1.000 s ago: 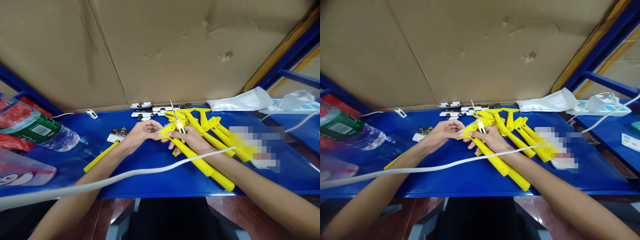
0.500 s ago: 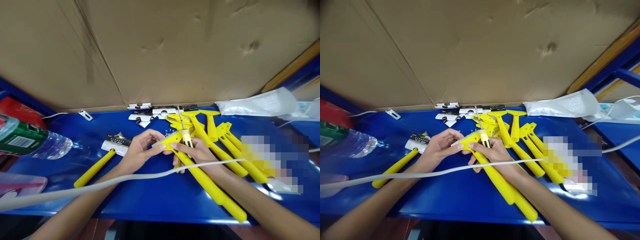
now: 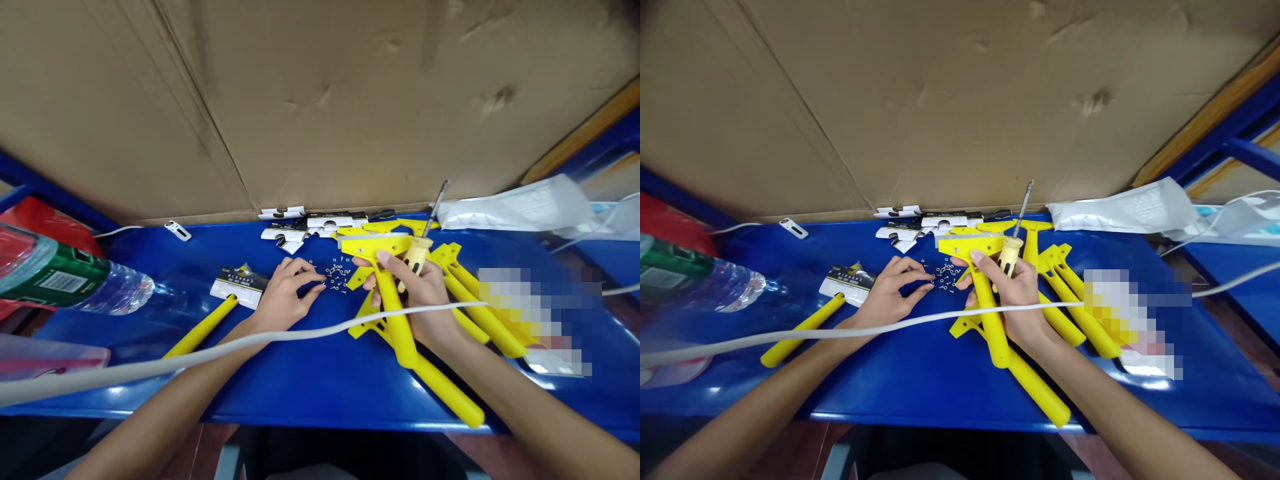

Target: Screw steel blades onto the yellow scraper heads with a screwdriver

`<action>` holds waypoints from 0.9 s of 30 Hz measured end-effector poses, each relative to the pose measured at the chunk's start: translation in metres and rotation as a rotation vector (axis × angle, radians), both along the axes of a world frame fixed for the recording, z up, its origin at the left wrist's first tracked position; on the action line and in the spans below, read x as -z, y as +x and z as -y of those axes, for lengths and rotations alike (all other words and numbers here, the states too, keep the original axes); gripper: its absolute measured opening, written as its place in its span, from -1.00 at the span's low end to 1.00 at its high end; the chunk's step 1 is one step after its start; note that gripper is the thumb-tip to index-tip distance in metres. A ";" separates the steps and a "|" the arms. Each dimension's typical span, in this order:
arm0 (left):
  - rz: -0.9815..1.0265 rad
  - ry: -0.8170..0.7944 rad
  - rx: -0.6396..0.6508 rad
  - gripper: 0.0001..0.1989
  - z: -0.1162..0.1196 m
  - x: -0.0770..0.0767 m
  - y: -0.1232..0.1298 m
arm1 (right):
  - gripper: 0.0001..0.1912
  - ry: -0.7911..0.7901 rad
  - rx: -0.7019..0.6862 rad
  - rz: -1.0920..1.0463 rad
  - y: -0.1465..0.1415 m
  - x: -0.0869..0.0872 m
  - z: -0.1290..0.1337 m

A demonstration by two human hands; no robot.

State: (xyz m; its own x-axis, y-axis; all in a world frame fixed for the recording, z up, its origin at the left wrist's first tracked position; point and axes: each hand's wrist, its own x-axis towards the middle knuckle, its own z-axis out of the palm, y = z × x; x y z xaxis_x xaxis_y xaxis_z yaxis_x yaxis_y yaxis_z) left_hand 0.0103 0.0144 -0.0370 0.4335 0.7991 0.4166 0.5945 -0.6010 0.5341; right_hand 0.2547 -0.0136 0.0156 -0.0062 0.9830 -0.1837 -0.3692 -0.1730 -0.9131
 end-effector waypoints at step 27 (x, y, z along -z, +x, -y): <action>-0.272 -0.352 0.016 -0.86 -0.014 -0.025 -0.024 | -0.66 -0.060 -0.425 0.071 -0.013 0.011 0.010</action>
